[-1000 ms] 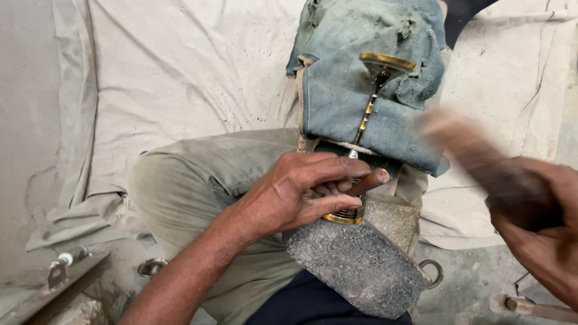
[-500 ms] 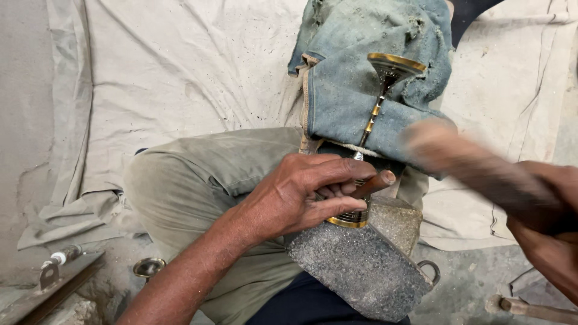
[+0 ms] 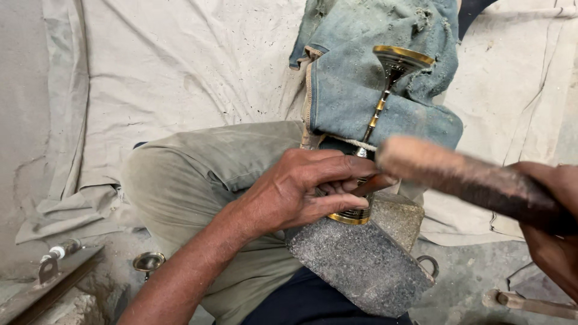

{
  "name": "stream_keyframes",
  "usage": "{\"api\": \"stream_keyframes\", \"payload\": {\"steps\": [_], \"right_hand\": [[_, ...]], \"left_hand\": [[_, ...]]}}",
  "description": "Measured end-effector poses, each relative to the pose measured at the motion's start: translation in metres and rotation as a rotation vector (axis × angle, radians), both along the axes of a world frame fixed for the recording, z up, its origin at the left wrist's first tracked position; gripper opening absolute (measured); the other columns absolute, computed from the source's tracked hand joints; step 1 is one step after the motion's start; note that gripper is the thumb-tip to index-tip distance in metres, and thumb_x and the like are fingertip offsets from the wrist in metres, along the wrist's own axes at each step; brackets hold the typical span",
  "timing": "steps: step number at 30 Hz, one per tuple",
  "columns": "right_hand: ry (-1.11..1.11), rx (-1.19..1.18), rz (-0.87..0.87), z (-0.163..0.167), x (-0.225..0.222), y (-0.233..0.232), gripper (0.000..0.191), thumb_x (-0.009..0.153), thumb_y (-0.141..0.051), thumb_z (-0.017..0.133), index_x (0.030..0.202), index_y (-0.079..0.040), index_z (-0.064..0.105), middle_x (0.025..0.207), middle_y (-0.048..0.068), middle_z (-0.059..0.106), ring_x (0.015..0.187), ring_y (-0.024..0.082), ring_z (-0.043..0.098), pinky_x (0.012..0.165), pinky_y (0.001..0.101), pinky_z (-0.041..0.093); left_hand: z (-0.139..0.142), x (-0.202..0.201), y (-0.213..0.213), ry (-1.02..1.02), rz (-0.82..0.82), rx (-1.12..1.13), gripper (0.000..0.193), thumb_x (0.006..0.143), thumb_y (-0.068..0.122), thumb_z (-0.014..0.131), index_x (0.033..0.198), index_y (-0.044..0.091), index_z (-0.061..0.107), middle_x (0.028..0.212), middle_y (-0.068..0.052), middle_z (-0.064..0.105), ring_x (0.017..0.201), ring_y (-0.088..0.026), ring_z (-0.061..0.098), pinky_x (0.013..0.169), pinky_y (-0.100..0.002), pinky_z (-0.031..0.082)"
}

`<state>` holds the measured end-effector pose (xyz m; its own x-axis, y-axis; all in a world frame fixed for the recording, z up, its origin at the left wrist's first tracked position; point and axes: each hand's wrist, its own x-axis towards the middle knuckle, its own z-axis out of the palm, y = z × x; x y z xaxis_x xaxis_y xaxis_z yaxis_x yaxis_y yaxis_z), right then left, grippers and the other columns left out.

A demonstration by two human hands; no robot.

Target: The person sits on the ground holding a brass bell-shaped object against a stone block and hammers it with a wooden mallet, using a punch to shape the metal. They reposition the bell and punch repeatedly while continuing to strike and shape the surface.

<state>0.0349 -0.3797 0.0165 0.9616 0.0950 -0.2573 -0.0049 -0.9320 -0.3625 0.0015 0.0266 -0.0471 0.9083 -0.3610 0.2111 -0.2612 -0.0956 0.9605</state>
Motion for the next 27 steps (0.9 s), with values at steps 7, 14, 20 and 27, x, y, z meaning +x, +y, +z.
{"api": "stream_keyframes", "payload": {"steps": [7, 14, 20, 27], "right_hand": [[-0.001, 0.029, -0.05, -0.004, -0.005, -0.007, 0.025, 0.101, -0.009, 0.055, 0.125, -0.002, 0.057, 0.089, 0.009, 0.053, 0.072, 0.019, 0.06, 0.076, 0.0368, 0.054], [0.078, 0.155, -0.306, -0.006, -0.007, -0.005, 0.025, 0.104, -0.011, 0.052, 0.127, -0.002, 0.056, 0.089, 0.01, 0.051, 0.072, 0.019, 0.058, 0.074, 0.0365, 0.055], [0.248, 0.845, -1.155, -0.016, 0.006, -0.023, 0.026, 0.106, -0.013, 0.049, 0.129, -0.002, 0.056, 0.09, 0.011, 0.05, 0.072, 0.019, 0.057, 0.072, 0.0362, 0.055], [0.412, -0.011, -0.062, -0.038, -0.003, -0.052, 0.027, 0.109, -0.015, 0.046, 0.132, -0.001, 0.055, 0.091, 0.012, 0.048, 0.072, 0.019, 0.056, 0.07, 0.0359, 0.056]], "left_hand": [[-0.002, 0.001, 0.002, -0.058, -0.001, 0.015, 0.049, 0.092, 0.026, 0.083, 0.137, 0.017, 0.065, 0.106, 0.0, 0.075, 0.088, -0.012, 0.074, 0.078, -0.029, 0.066], [0.018, -0.013, -0.002, -0.066, 0.103, -0.104, 0.044, 0.099, 0.023, 0.082, 0.138, 0.018, 0.062, 0.115, -0.001, 0.074, 0.095, -0.009, 0.075, 0.085, -0.027, 0.069], [0.029, -0.008, -0.012, 0.103, 0.078, 0.08, 0.047, 0.093, 0.022, 0.08, 0.136, 0.017, 0.064, 0.103, -0.002, 0.074, 0.087, -0.011, 0.076, 0.076, -0.027, 0.069], [0.031, -0.009, -0.013, 0.035, 0.104, 0.15, 0.046, 0.094, 0.022, 0.078, 0.137, 0.015, 0.063, 0.111, -0.005, 0.075, 0.09, -0.015, 0.078, 0.076, -0.03, 0.068]]}}
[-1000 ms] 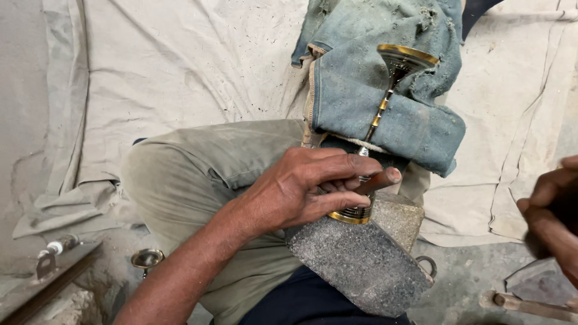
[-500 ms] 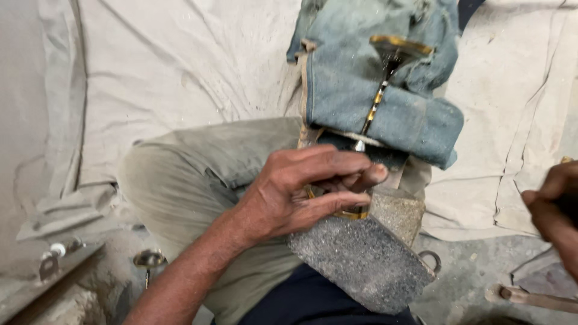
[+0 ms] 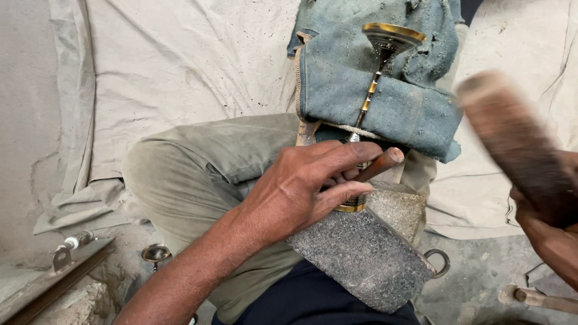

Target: The person sits on the ground holding a brass bell-shaped object against a stone block and hammers it with a wooden mallet, using a punch to shape the metal. They reposition the bell and punch repeatedly while continuing to strike and shape the surface.

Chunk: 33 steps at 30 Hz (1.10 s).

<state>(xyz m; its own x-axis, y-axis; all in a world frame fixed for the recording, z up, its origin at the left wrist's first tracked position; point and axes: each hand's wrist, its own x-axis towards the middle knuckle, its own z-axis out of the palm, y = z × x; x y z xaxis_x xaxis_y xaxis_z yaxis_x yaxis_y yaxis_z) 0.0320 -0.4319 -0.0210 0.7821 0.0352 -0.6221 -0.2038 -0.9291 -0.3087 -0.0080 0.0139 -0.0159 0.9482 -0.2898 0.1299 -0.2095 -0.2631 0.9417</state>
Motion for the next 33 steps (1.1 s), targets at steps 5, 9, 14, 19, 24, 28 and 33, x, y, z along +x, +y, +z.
{"api": "stream_keyframes", "payload": {"steps": [5, 9, 14, 19, 24, 28, 33], "right_hand": [[-0.057, 0.871, -1.89, 0.02, 0.01, 0.043, 0.021, 0.107, -0.016, 0.049, 0.124, -0.01, 0.06, 0.094, -0.003, 0.058, 0.085, 0.002, 0.069, 0.087, 0.0189, 0.062], [-0.159, 1.075, -1.895, 0.051, 0.013, 0.091, 0.028, 0.102, -0.014, 0.051, 0.124, -0.005, 0.065, 0.099, 0.003, 0.068, 0.088, 0.009, 0.074, 0.084, 0.0229, 0.062], [-0.135, 1.024, -1.846, 0.067, 0.016, 0.124, 0.025, 0.103, -0.013, 0.051, 0.12, -0.003, 0.067, 0.094, 0.005, 0.068, 0.084, 0.01, 0.073, 0.081, 0.0245, 0.061], [-0.125, 0.943, -1.792, 0.064, 0.016, 0.117, 0.022, 0.103, -0.011, 0.051, 0.115, -0.001, 0.068, 0.089, 0.006, 0.068, 0.081, 0.011, 0.072, 0.078, 0.0261, 0.059], [-0.092, 0.706, -1.594, 0.045, 0.011, 0.087, 0.021, 0.104, -0.01, 0.052, 0.11, 0.0, 0.069, 0.084, 0.008, 0.068, 0.078, 0.013, 0.071, 0.075, 0.0276, 0.058], [0.101, 0.041, -0.502, 0.04, 0.009, 0.082, 0.02, 0.103, -0.013, 0.055, 0.104, -0.001, 0.071, 0.082, 0.006, 0.068, 0.075, 0.008, 0.065, 0.071, 0.0247, 0.051], [-0.169, 0.712, -1.771, 0.056, 0.014, 0.111, 0.021, 0.102, -0.011, 0.051, 0.107, 0.0, 0.069, 0.082, 0.008, 0.069, 0.075, 0.015, 0.07, 0.071, 0.0303, 0.057]], "left_hand": [[-0.001, -0.001, 0.001, -0.055, -0.004, 0.01, 0.046, 0.092, 0.025, 0.08, 0.134, 0.016, 0.065, 0.111, -0.003, 0.075, 0.086, -0.014, 0.076, 0.075, -0.029, 0.067], [0.0, 0.001, 0.002, -0.012, -0.028, 0.016, 0.044, 0.093, 0.024, 0.08, 0.135, 0.018, 0.066, 0.105, -0.001, 0.075, 0.081, -0.012, 0.075, 0.071, -0.029, 0.065], [0.0, 0.005, 0.002, 0.001, -0.061, 0.014, 0.045, 0.091, 0.023, 0.08, 0.133, 0.019, 0.067, 0.107, 0.001, 0.077, 0.079, -0.01, 0.074, 0.069, -0.028, 0.065], [-0.001, 0.006, 0.002, -0.014, -0.044, 0.005, 0.045, 0.09, 0.023, 0.081, 0.133, 0.018, 0.068, 0.103, 0.0, 0.077, 0.08, -0.012, 0.073, 0.069, -0.03, 0.064], [-0.001, 0.005, 0.004, -0.01, -0.048, -0.042, 0.045, 0.092, 0.022, 0.08, 0.134, 0.017, 0.067, 0.107, -0.001, 0.076, 0.085, -0.012, 0.075, 0.072, -0.029, 0.066], [-0.003, 0.008, 0.003, -0.024, -0.071, -0.034, 0.045, 0.09, 0.023, 0.081, 0.133, 0.017, 0.068, 0.105, -0.001, 0.077, 0.082, -0.012, 0.074, 0.069, -0.029, 0.064], [-0.002, 0.009, 0.003, -0.014, -0.06, 0.001, 0.045, 0.089, 0.024, 0.082, 0.131, 0.018, 0.069, 0.1, 0.0, 0.077, 0.078, -0.012, 0.073, 0.068, -0.03, 0.063]]}}
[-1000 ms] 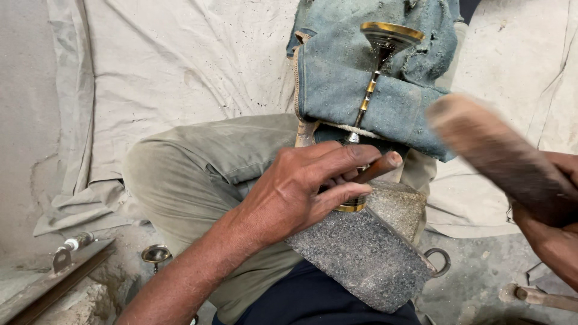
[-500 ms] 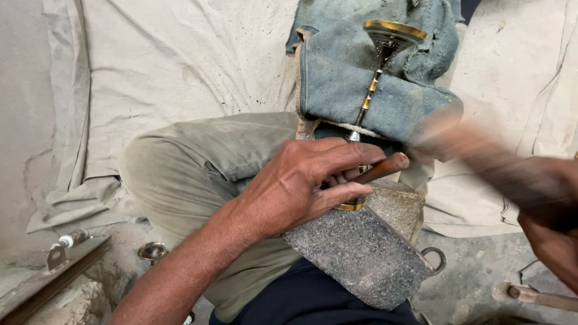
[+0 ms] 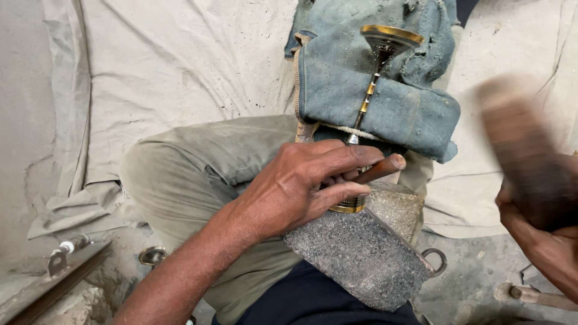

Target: The person sits on the ground holding a brass bell-shaped object against a stone block and hammers it with a wooden mallet, using a punch to shape the metal. They reposition the bell and punch repeatedly while continuing to strike and shape the surface.

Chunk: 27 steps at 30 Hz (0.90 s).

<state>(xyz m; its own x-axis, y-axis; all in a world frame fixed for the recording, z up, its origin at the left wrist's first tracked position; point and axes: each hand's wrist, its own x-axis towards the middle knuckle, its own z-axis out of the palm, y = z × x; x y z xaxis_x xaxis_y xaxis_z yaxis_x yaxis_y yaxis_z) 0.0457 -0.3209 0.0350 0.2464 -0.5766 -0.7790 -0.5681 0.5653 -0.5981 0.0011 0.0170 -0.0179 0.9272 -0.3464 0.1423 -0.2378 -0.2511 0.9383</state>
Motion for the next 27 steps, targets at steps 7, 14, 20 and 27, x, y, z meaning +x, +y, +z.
{"api": "stream_keyframes", "payload": {"steps": [7, 14, 20, 27], "right_hand": [[-0.108, 0.064, 0.139, 0.019, 0.005, 0.02, 0.021, 0.097, -0.01, 0.061, 0.116, -0.002, 0.065, 0.089, 0.011, 0.07, 0.073, 0.021, 0.07, 0.066, 0.0349, 0.057], [-0.133, -0.275, 0.824, 0.006, -0.009, 0.006, 0.034, 0.091, -0.008, 0.07, 0.124, -0.003, 0.062, 0.096, 0.013, 0.071, 0.072, 0.026, 0.07, 0.061, 0.0394, 0.057], [-0.318, -0.924, 1.465, 0.0, -0.012, 0.003, 0.049, 0.087, -0.006, 0.078, 0.132, -0.004, 0.059, 0.102, 0.016, 0.072, 0.071, 0.03, 0.07, 0.056, 0.0433, 0.058], [-0.403, -0.94, 1.609, -0.017, -0.006, -0.001, 0.063, 0.077, -0.011, 0.082, 0.136, -0.007, 0.063, 0.108, 0.007, 0.076, 0.085, 0.023, 0.072, 0.069, 0.0354, 0.063]], "left_hand": [[-0.002, 0.0, 0.002, -0.024, 0.011, -0.045, 0.046, 0.09, 0.024, 0.081, 0.134, 0.017, 0.068, 0.102, -0.001, 0.077, 0.08, -0.012, 0.074, 0.07, -0.03, 0.064], [-0.008, -0.004, 0.004, 0.028, 0.008, -0.033, 0.046, 0.091, 0.022, 0.081, 0.135, 0.015, 0.068, 0.094, 0.0, 0.074, 0.078, -0.012, 0.073, 0.068, -0.03, 0.063], [-0.005, 0.003, 0.008, 0.035, 0.054, -0.054, 0.043, 0.086, 0.016, 0.085, 0.127, 0.011, 0.074, 0.093, -0.003, 0.075, 0.076, -0.014, 0.069, 0.066, -0.03, 0.06], [-0.028, -0.004, 0.016, 0.046, 0.064, -0.091, 0.04, 0.085, 0.012, 0.088, 0.122, 0.006, 0.073, 0.095, -0.005, 0.076, 0.081, -0.01, 0.072, 0.069, -0.024, 0.062]]}}
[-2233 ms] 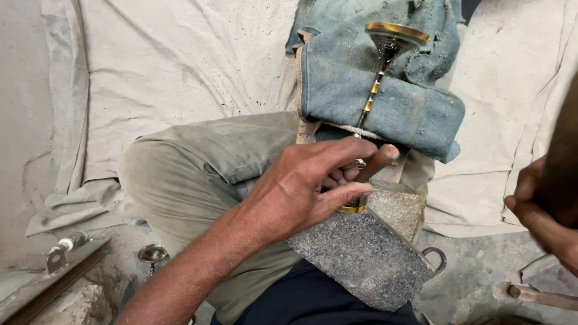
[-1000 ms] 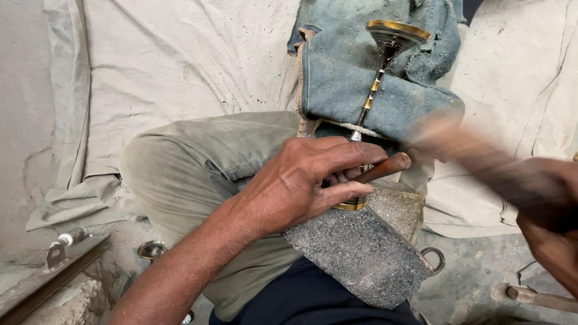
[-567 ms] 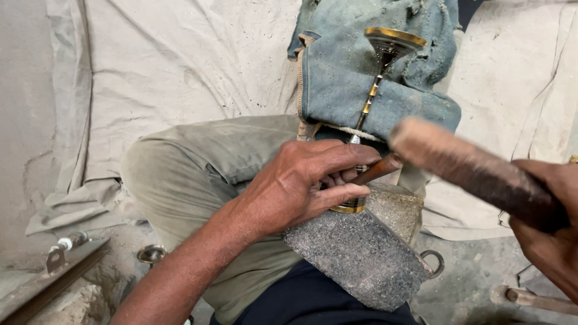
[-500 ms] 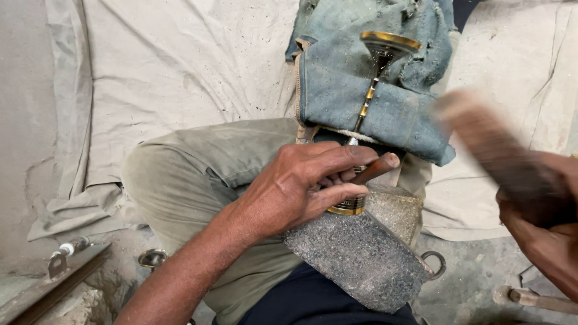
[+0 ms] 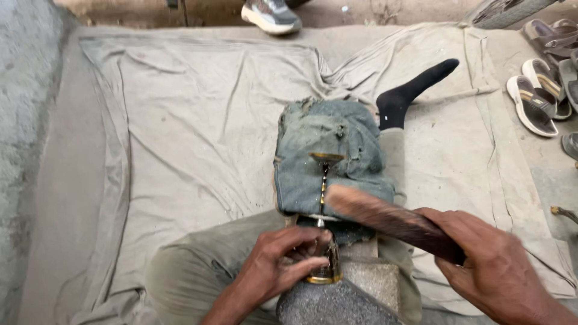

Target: The person sits on the ground holding a brass bell-shaped object against a stone block and hammers it with a wooden mallet, using a punch to shape the metal. They reposition the bell and punch repeatedly while continuing to strike and shape the surface.

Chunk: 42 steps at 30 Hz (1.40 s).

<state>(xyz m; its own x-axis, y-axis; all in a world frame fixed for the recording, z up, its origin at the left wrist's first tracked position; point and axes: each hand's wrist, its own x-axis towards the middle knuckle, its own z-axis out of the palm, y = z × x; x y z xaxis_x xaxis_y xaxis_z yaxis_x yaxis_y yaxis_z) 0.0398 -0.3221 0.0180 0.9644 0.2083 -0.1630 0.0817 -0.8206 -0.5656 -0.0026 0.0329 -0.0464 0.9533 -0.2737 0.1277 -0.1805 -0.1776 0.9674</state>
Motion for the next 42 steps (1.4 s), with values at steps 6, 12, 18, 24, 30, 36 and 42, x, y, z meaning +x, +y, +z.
{"api": "stream_keyframes", "payload": {"steps": [6, 12, 18, 24, 30, 36, 42], "right_hand": [[0.283, 0.995, -0.215, -0.007, -0.002, 0.016, 0.069, 0.082, 0.01, 0.079, 0.145, 0.001, 0.054, 0.113, 0.028, 0.066, 0.111, 0.035, 0.069, 0.093, 0.0527, 0.059], [0.21, 1.86, 0.037, 0.036, -0.013, 0.051, 0.081, 0.072, 0.01, 0.079, 0.144, 0.0, 0.045, 0.155, 0.025, 0.051, 0.148, 0.035, 0.05, 0.12, 0.0505, 0.041], [0.238, 1.077, -0.121, -0.008, -0.02, 0.011, 0.071, 0.079, -0.001, 0.086, 0.143, 0.0, 0.052, 0.135, 0.03, 0.065, 0.111, 0.038, 0.072, 0.096, 0.0535, 0.06], [0.021, 0.158, -0.149, -0.116, -0.049, -0.007, 0.053, 0.071, -0.021, 0.086, 0.119, -0.002, 0.07, 0.107, 0.014, 0.079, 0.099, 0.021, 0.082, 0.094, 0.0406, 0.064], [0.094, 0.097, -0.24, -0.134, -0.056, -0.007, 0.055, 0.074, -0.018, 0.086, 0.124, -0.002, 0.069, 0.104, 0.016, 0.077, 0.094, 0.022, 0.08, 0.091, 0.0421, 0.064], [0.111, 0.084, -0.263, -0.135, -0.053, -0.003, 0.057, 0.077, -0.015, 0.086, 0.129, -0.001, 0.068, 0.101, 0.017, 0.075, 0.09, 0.024, 0.078, 0.088, 0.0436, 0.063], [0.126, 0.078, -0.28, -0.137, -0.054, -0.007, 0.059, 0.079, -0.011, 0.085, 0.134, -0.001, 0.067, 0.098, 0.019, 0.073, 0.086, 0.025, 0.076, 0.085, 0.0451, 0.062]], "left_hand": [[-0.03, -0.009, 0.009, 0.155, 0.321, -0.282, 0.047, 0.081, 0.006, 0.085, 0.124, -0.003, 0.067, 0.104, -0.009, 0.077, 0.09, -0.014, 0.076, 0.076, -0.027, 0.068], [-0.065, -0.022, -0.001, 0.271, 0.464, -0.439, 0.034, 0.091, 0.006, 0.072, 0.124, 0.0, 0.064, 0.092, -0.006, 0.073, 0.082, -0.014, 0.073, 0.074, -0.029, 0.066], [-0.117, -0.054, -0.025, 0.059, 0.765, -0.421, 0.016, 0.104, 0.012, 0.056, 0.111, 0.001, 0.064, 0.091, -0.005, 0.06, 0.083, -0.014, 0.056, 0.089, -0.028, 0.049], [-0.147, -0.08, -0.043, -0.037, 0.717, -0.447, 0.028, 0.099, 0.017, 0.054, 0.117, -0.004, 0.06, 0.118, -0.026, 0.072, 0.113, -0.031, 0.07, 0.106, -0.042, 0.049], [-0.166, -0.061, -0.045, -0.163, 0.516, -0.959, 0.023, 0.103, 0.022, 0.052, 0.097, -0.001, 0.047, 0.13, -0.045, 0.065, 0.126, -0.052, 0.061, 0.113, -0.064, 0.042], [-0.161, -0.049, -0.021, 0.001, 0.218, -0.947, 0.025, 0.107, 0.02, 0.051, 0.096, -0.002, 0.048, 0.141, -0.05, 0.053, 0.146, -0.052, 0.045, 0.124, -0.064, 0.028], [-0.14, -0.048, -0.029, 0.063, 0.334, -0.894, 0.018, 0.108, 0.017, 0.043, 0.099, 0.002, 0.044, 0.149, -0.045, 0.048, 0.143, -0.052, 0.05, 0.119, -0.064, 0.038]]}}
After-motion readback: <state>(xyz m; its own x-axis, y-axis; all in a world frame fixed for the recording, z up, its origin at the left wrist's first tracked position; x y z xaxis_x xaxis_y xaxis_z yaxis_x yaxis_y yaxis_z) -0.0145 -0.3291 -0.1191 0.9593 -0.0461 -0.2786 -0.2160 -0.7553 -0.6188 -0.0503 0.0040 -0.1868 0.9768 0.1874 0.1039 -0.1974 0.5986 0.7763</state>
